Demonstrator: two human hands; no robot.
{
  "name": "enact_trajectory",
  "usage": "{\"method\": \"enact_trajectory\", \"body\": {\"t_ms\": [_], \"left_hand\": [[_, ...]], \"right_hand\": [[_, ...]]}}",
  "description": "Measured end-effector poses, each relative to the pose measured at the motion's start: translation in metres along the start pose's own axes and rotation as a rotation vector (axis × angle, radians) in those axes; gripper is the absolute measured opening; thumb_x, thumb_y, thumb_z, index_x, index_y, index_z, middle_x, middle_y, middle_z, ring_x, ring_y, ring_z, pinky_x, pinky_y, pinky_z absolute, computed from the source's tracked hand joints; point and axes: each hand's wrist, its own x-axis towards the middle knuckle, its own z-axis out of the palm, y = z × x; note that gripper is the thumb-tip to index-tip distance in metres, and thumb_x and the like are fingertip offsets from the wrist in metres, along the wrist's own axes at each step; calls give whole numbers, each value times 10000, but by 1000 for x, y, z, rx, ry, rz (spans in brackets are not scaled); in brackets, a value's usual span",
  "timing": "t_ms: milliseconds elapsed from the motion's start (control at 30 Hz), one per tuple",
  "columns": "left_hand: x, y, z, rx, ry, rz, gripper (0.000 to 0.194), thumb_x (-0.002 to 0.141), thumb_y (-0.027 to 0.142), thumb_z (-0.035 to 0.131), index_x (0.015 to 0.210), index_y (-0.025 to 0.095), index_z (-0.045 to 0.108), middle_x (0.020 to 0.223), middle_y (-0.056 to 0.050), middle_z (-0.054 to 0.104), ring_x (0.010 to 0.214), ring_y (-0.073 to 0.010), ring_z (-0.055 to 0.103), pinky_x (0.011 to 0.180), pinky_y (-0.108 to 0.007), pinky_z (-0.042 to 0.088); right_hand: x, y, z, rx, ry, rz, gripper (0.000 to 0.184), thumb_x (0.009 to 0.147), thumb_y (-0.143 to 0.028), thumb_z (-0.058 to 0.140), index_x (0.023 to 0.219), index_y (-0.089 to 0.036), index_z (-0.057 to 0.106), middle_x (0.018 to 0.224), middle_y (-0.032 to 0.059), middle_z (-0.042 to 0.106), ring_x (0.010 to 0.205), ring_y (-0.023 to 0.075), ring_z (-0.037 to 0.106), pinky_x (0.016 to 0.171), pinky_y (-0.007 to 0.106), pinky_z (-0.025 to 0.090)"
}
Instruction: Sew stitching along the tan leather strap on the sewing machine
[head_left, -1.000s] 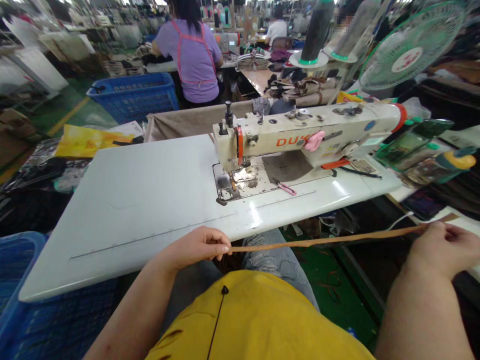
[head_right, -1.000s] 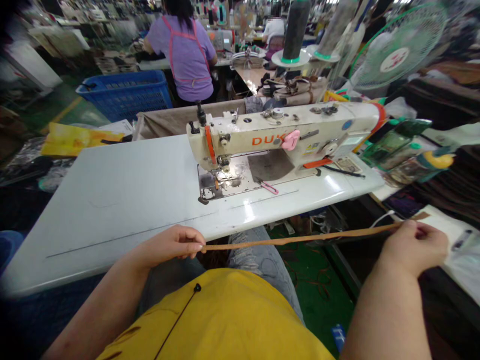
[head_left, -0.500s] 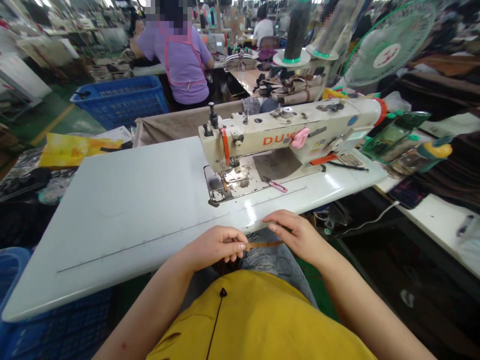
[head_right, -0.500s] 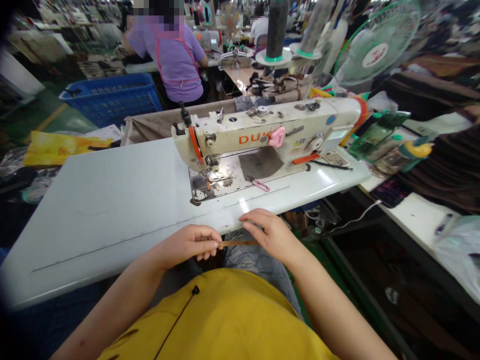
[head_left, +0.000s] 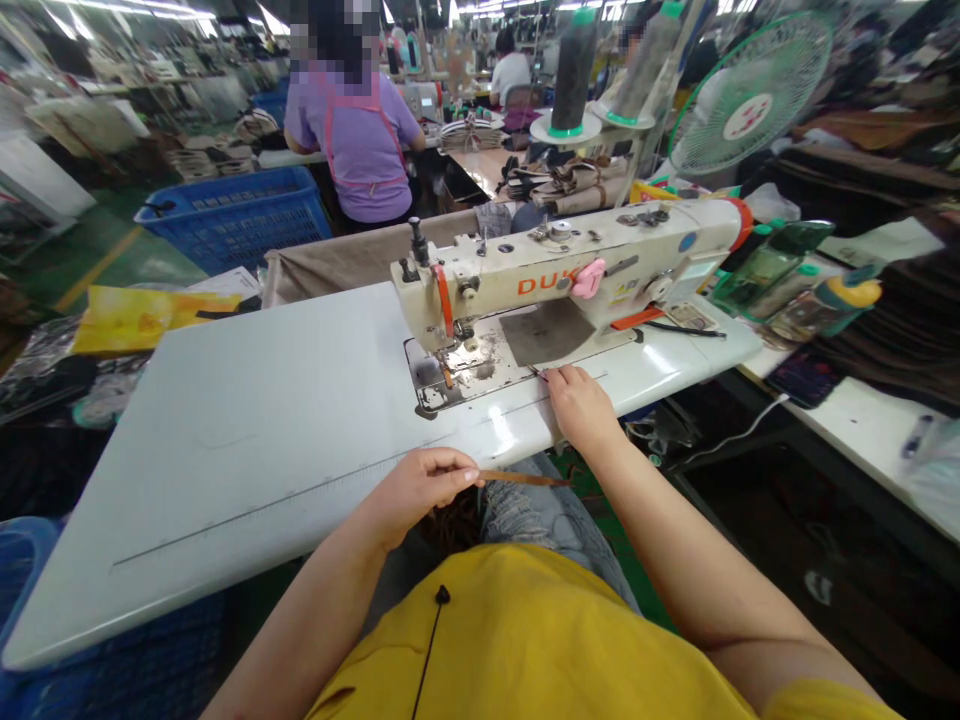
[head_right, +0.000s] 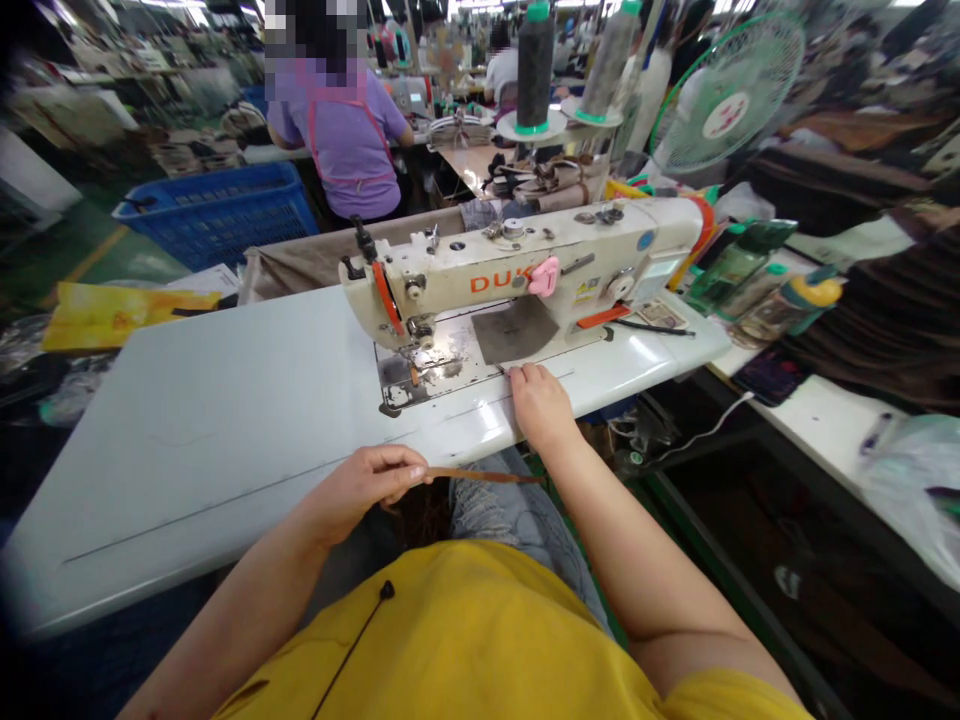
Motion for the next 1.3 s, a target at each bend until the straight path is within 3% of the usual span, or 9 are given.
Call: {"method": "enact_trajectory", "body": {"t_ms": [67, 167, 267, 400, 600, 1000, 1167, 1233, 1300], "left_hand": [[1, 1, 1, -69, -23, 20, 423, 802, 556, 767, 862, 137, 762, 655, -2, 550, 635, -118, 456, 602, -250, 305], [6, -1, 3, -158, -99, -11, 498, 788, 598, 786, 907, 116, 750, 595, 56, 401, 544, -78, 301, 535, -249, 200], [13, -5, 9, -133, -115, -50, 549, 809, 626, 770, 992, 108, 758, 576, 92, 283, 520, -70, 177, 513, -274, 100], [25, -7, 22, -78, -43, -18, 540, 819, 630, 756, 986, 117, 757, 565, 80, 337, 515, -72, 232, 509, -268, 127], [34, 5, 39, -50, -17, 48, 492, 802, 619, 740, 889, 137, 702, 666, 4, 573, 610, -109, 474, 577, -242, 338], [38, -1, 55, 8, -64, 54, 485, 818, 597, 746, 947, 130, 719, 676, -10, 604, 590, -120, 503, 557, -239, 401], [38, 0, 53, 57, -102, 241, 366, 883, 527, 726, 848, 163, 729, 1240, -144, 656, 1049, -246, 656, 803, -307, 541], [40, -4, 51, 25, -148, 273, 316, 907, 483, 723, 818, 180, 735, 1504, -128, 550, 1303, -296, 580, 1059, -364, 483], [43, -10, 49, -43, -214, 247, 285, 923, 462, 721, 828, 195, 740, 1538, -111, 549, 1370, -314, 547, 1157, -406, 418]], "right_hand": [[-11, -3, -7, 148, 8, 76, 259, 1001, -179, 428, 1075, -118, 668, 1048, 191, 680, 993, 299, 616, 919, 401, 473], [-37, -9, -21, 692, -76, 246, 185, 986, -288, 450, 902, -198, 588, 803, 69, 647, 770, 217, 602, 747, 329, 472], [-71, -22, -36, 1271, -285, 418, 247, 968, -424, 495, 842, -216, 539, 603, -43, 463, 535, 131, 424, 538, 257, 326], [-109, -42, -50, 1588, -541, 520, 486, 900, -652, 666, 911, -168, 614, 595, -92, 322, 518, 75, 231, 506, 238, 143], [-133, -59, -50, 1817, -675, 715, 595, 795, -728, 774, 859, -184, 542, 599, -106, 317, 497, 39, 155, 500, 233, 38], [-123, -70, -44, 1928, -562, 789, 602, 789, -731, 779, 878, -201, 507, 575, -124, 304, 479, 34, 135, 495, 224, 29], [-124, -70, -46, 1928, -533, 722, 609, 803, -748, 753, 828, -209, 468, 556, -130, 273, 464, 38, 120, 478, 237, 25], [-124, -70, -49, 1928, -530, 694, 607, 809, -749, 744, 818, -209, 467, 552, -129, 273, 456, 39, 124, 477, 241, 23], [-124, -70, -52, 1933, -532, 689, 601, 812, -744, 742, 814, -210, 466, 552, -127, 278, 451, 40, 128, 476, 241, 22]]}}
